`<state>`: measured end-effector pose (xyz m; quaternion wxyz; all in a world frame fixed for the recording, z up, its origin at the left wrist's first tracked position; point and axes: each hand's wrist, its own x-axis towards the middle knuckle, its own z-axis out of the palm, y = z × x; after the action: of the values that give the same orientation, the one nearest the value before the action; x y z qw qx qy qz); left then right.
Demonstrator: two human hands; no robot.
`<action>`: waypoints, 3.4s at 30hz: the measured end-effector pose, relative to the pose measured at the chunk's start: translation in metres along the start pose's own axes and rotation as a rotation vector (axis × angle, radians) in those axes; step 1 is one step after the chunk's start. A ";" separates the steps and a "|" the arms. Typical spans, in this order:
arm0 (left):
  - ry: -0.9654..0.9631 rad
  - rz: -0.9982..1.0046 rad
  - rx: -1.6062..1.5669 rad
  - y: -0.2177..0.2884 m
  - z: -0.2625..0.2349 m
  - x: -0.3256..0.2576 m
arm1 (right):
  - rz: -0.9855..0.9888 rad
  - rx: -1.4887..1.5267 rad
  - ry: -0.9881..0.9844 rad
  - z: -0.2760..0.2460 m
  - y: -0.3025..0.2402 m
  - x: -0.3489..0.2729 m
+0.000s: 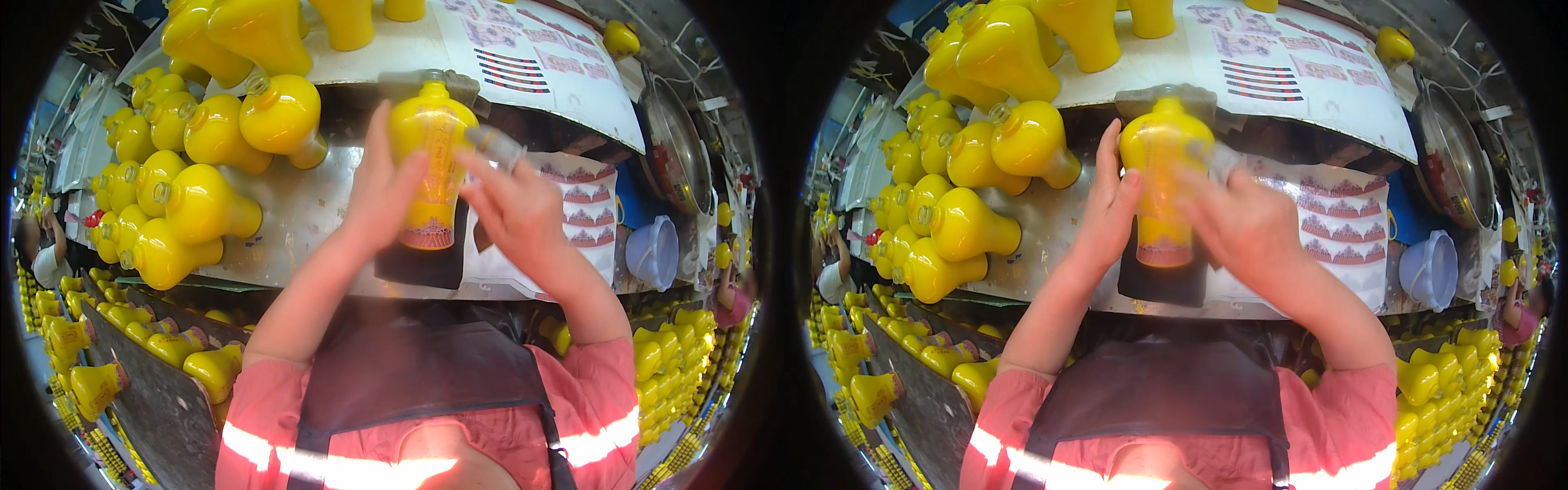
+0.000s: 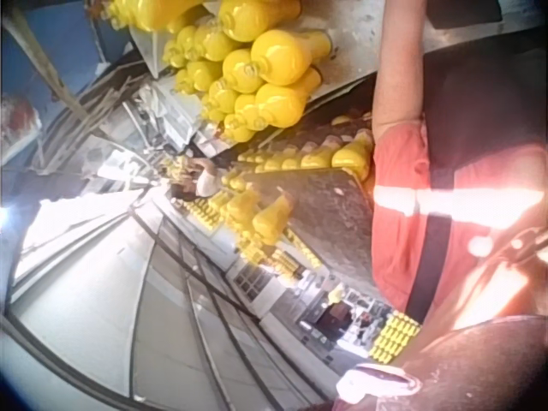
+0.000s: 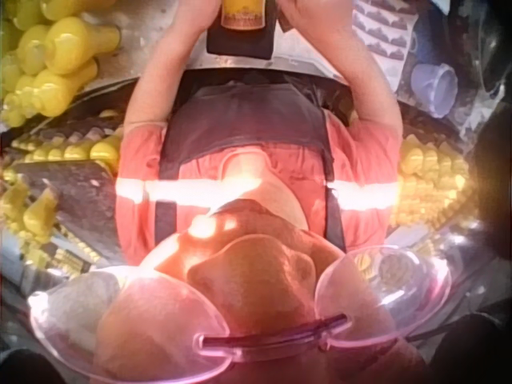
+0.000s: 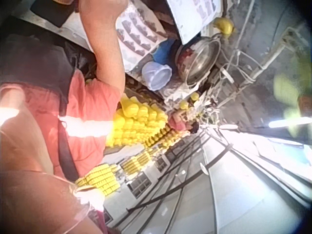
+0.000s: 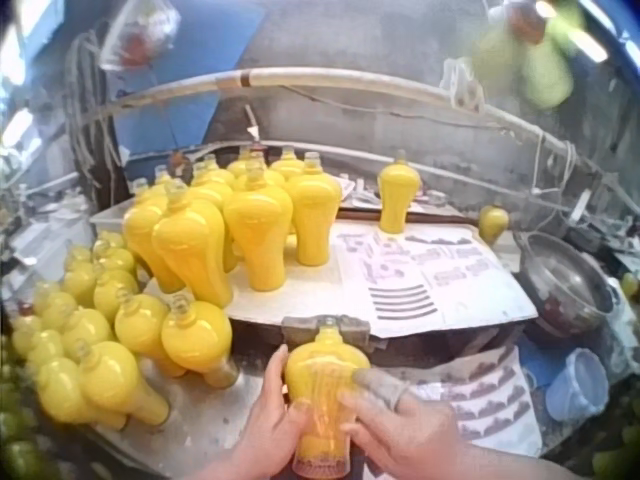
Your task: The person repeatedly applies adhesive labels to the necks of yellow plastic bottles. They pick up a bottle, smooth a label around its neck, and place it back on the table. The process is repeated for multiple bottles in a continuous loop.
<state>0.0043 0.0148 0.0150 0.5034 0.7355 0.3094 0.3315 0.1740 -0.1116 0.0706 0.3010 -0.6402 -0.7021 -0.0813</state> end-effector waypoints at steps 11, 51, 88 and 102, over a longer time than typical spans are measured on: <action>-0.032 -0.089 -0.046 0.000 0.019 -0.019 | 0.123 0.146 -0.157 0.015 0.021 0.043; -0.046 0.020 -0.377 -0.037 -0.004 -0.031 | 0.692 1.000 -0.118 0.047 0.020 -0.029; 0.065 0.000 -0.213 -0.031 0.000 -0.027 | 0.739 1.084 -0.097 0.043 0.018 -0.023; 0.051 0.368 0.574 0.003 0.001 0.009 | 0.654 0.628 -0.038 0.041 0.022 0.040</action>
<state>0.0110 0.0203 0.0187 0.1999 0.8820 0.2648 0.3346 0.1818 -0.0537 0.0522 0.4777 -0.7074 -0.4588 0.2467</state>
